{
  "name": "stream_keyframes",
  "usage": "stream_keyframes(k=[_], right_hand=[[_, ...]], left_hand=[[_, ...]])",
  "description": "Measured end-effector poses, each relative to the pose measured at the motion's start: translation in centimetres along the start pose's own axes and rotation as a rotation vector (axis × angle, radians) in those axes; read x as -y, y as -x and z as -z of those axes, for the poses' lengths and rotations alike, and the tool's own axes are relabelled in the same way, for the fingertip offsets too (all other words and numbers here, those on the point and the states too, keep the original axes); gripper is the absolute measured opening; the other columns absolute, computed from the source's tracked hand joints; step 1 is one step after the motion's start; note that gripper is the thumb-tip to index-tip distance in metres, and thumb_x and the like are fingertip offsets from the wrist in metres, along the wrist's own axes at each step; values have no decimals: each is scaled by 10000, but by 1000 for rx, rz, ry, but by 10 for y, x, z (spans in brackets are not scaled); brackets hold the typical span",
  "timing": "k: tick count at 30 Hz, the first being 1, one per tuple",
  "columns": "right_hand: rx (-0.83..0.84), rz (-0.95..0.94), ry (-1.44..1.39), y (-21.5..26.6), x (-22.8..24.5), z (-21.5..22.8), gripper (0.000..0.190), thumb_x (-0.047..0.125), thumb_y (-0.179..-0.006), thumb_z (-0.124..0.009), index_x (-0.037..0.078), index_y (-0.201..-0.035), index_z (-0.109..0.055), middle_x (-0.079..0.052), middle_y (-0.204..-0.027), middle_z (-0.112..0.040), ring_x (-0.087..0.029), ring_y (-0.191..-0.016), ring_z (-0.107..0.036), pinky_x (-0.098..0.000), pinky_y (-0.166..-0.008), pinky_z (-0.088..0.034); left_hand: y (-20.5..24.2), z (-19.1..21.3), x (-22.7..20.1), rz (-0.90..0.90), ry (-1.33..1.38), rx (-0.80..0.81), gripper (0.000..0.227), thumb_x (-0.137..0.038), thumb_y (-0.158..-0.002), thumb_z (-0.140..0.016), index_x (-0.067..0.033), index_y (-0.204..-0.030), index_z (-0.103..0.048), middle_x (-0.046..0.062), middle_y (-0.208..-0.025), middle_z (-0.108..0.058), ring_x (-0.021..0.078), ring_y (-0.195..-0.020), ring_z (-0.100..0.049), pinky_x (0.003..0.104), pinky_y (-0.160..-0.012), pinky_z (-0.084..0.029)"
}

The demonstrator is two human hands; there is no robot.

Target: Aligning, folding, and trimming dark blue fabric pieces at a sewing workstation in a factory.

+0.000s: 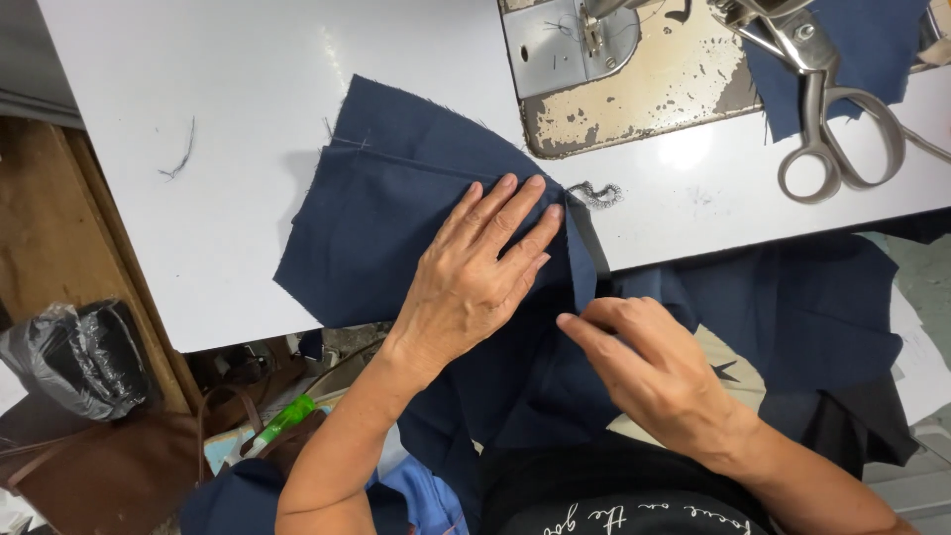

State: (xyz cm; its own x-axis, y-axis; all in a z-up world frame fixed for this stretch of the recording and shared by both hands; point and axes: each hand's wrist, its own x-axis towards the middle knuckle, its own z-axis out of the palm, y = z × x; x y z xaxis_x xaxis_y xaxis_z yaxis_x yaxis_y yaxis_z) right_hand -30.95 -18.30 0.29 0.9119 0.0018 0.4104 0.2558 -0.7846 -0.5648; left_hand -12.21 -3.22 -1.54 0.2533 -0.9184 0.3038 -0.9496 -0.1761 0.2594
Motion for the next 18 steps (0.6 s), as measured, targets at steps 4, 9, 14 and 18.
stream_keyframes(k=[4, 9, 14, 18], right_hand=[[-14, 13, 44, -10, 0, -2, 227, -150, -1019, -677, -68, -1230, -679, -193, -1018, -652, -275, -819, -632, -382, -657, -486], [3, 39, 95, -11, -4, -2, 234, -173, -1018, -647, -30, -1196, -697, -167, -1020, -642, -262, -758, -596, -385, -667, -497], [44, 49, 102, -24, -18, 4, 154, 4, -1034, -718, 0, -1186, -740, -110, -985, -731, -235, -775, -665, -369, -707, -495], [-56, -92, 82, -30, -49, 8, 127, -24, -1068, -751, -38, -1193, -760, -156, -1076, -761, -265, -892, -727, -360, -836, -598]], left_hand=[[0, -1, -4, -1, -72, 31, 418, -119, -1107, -748, -115, -1517, -664, 168, -1619, -531, 368, -1512, -540, 558, -1263, -493], [1, -2, -8, -21, -171, 79, 523, -146, -1098, -741, -119, -1595, -581, 97, -1673, -490, 384, -1552, -465, 567, -1290, -457], [3, -6, -8, -17, -147, 72, 507, -142, -1115, -692, -107, -1606, -572, 88, -1689, -471, 405, -1564, -445, 588, -1300, -436], [8, -11, -6, -4, -90, 41, 508, -58, -1122, -594, -120, -1621, -533, 87, -1696, -471, 409, -1581, -456, 622, -1297, -477]])
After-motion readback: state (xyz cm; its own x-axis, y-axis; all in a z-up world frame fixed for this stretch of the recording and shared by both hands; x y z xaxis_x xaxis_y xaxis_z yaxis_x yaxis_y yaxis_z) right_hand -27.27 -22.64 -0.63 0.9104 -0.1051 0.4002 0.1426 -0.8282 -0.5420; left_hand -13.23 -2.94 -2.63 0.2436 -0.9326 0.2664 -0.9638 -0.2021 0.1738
